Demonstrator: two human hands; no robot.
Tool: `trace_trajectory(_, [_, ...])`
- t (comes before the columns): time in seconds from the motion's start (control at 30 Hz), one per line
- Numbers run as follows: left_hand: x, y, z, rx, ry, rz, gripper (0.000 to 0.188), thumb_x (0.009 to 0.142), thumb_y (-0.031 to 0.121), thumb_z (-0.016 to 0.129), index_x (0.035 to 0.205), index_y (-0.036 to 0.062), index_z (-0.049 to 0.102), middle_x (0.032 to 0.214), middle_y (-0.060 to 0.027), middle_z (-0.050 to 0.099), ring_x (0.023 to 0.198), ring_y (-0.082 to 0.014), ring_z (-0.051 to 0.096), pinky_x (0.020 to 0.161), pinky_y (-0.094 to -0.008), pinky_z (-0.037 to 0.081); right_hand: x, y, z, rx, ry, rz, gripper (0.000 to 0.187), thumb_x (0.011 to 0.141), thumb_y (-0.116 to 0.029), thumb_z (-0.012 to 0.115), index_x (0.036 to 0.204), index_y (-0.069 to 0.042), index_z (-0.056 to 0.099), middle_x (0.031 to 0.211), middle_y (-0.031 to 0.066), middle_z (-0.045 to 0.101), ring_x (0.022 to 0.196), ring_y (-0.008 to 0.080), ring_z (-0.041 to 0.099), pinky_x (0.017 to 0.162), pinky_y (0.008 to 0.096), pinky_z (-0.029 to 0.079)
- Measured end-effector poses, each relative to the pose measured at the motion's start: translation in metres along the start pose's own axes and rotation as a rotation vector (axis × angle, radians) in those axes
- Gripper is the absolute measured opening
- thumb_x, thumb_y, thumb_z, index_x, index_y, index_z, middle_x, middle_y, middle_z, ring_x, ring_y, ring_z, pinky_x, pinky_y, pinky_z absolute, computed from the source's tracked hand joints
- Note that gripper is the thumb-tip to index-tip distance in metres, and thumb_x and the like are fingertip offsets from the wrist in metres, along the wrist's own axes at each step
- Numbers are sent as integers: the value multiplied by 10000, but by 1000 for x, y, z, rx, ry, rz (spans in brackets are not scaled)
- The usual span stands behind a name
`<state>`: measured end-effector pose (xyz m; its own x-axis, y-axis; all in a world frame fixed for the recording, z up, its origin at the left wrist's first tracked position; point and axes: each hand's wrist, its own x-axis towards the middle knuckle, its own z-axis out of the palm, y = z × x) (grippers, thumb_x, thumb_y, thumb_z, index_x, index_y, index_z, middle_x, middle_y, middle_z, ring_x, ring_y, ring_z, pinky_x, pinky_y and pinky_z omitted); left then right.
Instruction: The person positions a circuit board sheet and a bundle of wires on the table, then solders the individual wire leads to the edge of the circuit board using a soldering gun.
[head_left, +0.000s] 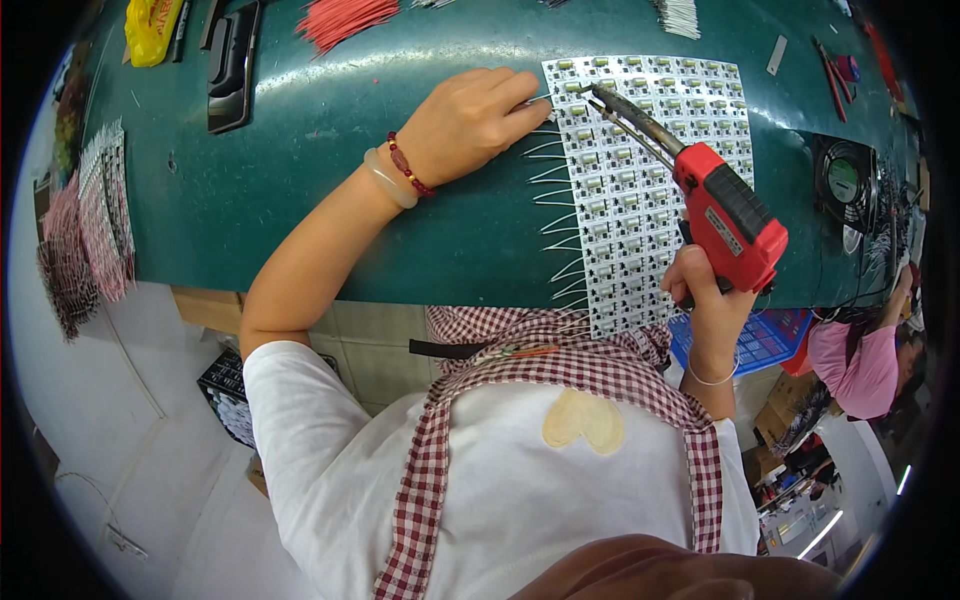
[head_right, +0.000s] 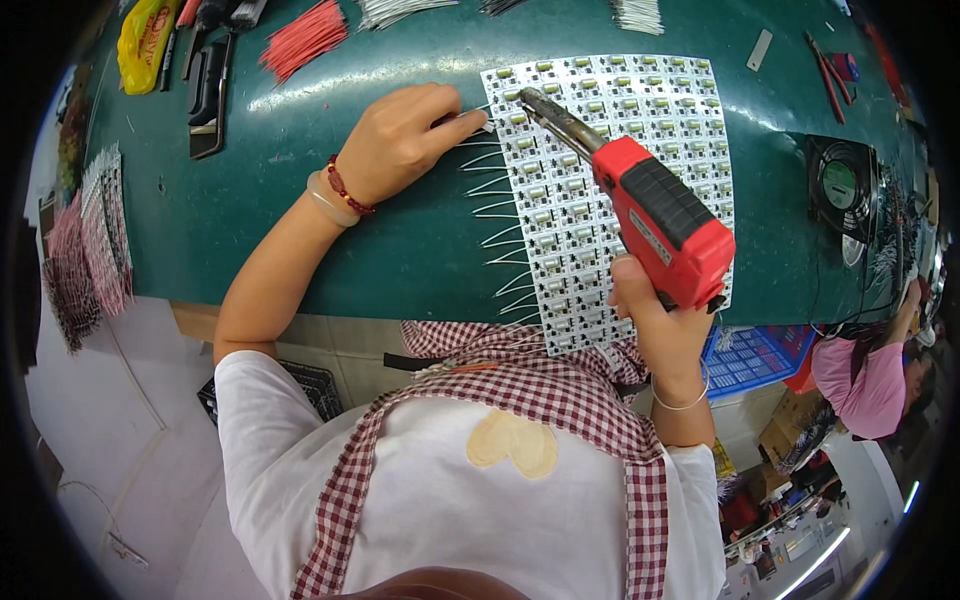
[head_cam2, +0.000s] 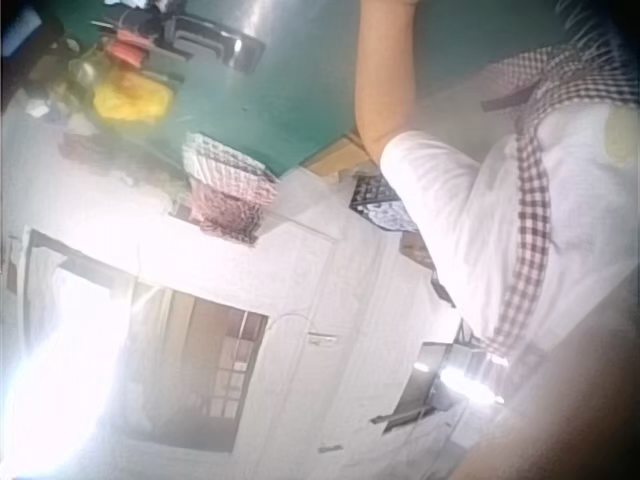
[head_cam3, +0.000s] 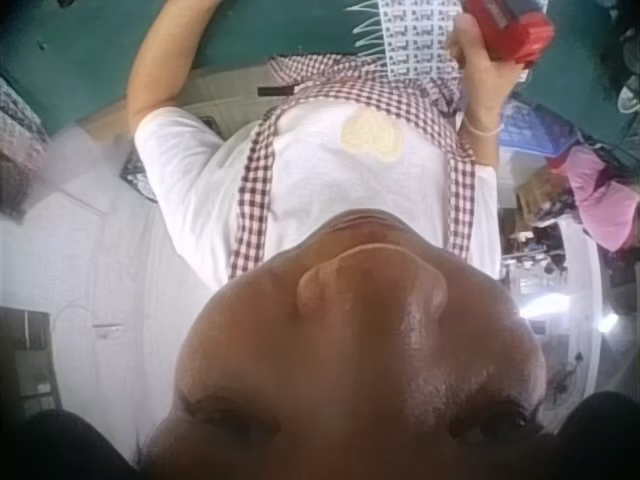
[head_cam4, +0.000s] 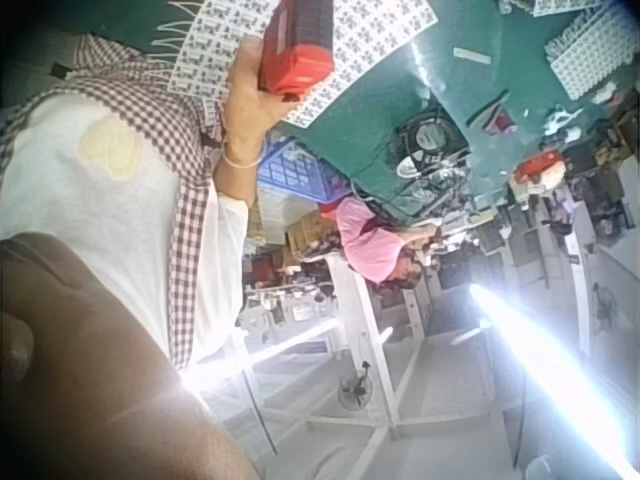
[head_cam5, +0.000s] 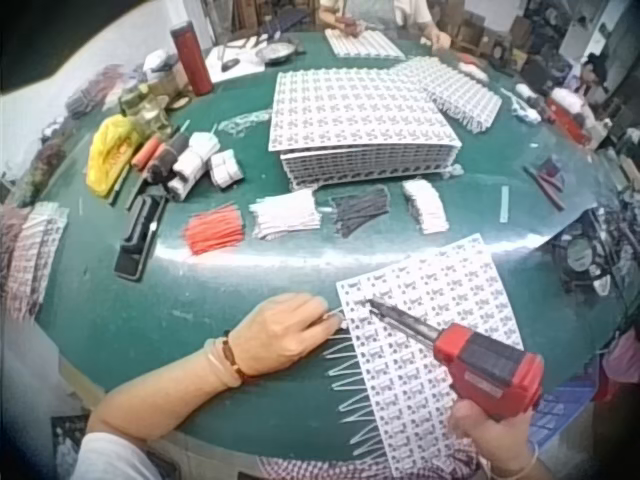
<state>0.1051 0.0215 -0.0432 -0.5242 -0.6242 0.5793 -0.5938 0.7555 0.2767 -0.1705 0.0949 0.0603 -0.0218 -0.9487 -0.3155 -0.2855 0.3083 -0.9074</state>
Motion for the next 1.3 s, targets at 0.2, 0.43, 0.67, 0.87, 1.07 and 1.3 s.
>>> trace_trajectory(0.2, [2, 0, -1, 72, 6, 15, 214, 690, 50, 615, 899, 83, 640, 750, -37, 501, 632, -190, 532, 552, -303, 438, 6, -2, -3, 36, -74, -18, 196, 816, -151, 678, 855, 14, 580, 599, 41, 564, 500, 109, 545, 468, 230, 434])
trace_trajectory(0.43, [3, 3, -8, 150, 121, -57, 258, 661, 14, 625, 907, 90, 651, 709, -21, 509, 608, -185, 528, 542, -299, 433, 13, -6, -2, 51, -67, -41, 168, 808, -118, 678, 868, 6, 581, 600, 24, 561, 486, 88, 522, 450, 222, 412])
trace_trajectory(0.67, [7, -7, 4, 159, 87, -85, 215, 677, 23, 622, 884, 75, 641, 706, -40, 503, 625, -200, 537, 554, -302, 444, 29, -10, 12, -43, -83, -82, 141, 849, -83, 593, 895, 48, 566, 548, 40, 540, 429, 78, 486, 410, 206, 373])
trace_trajectory(0.87, [6, -9, 5, 154, 98, -96, 193, 690, 29, 617, 877, 68, 637, 685, -51, 477, 623, -210, 531, 563, -316, 450, 35, -9, 16, -46, -105, -41, 184, 783, -118, 711, 872, 1, 603, 610, -4, 568, 455, 51, 496, 420, 196, 386])
trace_trajectory(1.07, [7, -10, 8, 151, 103, -109, 186, 690, 28, 616, 874, 55, 635, 689, -55, 472, 625, -210, 526, 564, -320, 447, 39, -2, 17, -108, -106, -33, 187, 772, -120, 723, 862, 2, 613, 616, -3, 578, 454, 44, 496, 415, 193, 389])
trace_trajectory(1.3, [7, -10, 7, 125, 82, -129, 169, 699, 26, 608, 864, 51, 632, 686, -54, 463, 623, -211, 516, 567, -322, 441, 34, -8, 19, -77, -26, -97, 106, 830, -83, 633, 773, -6, 588, 557, 11, 547, 443, 68, 494, 420, 208, 372])
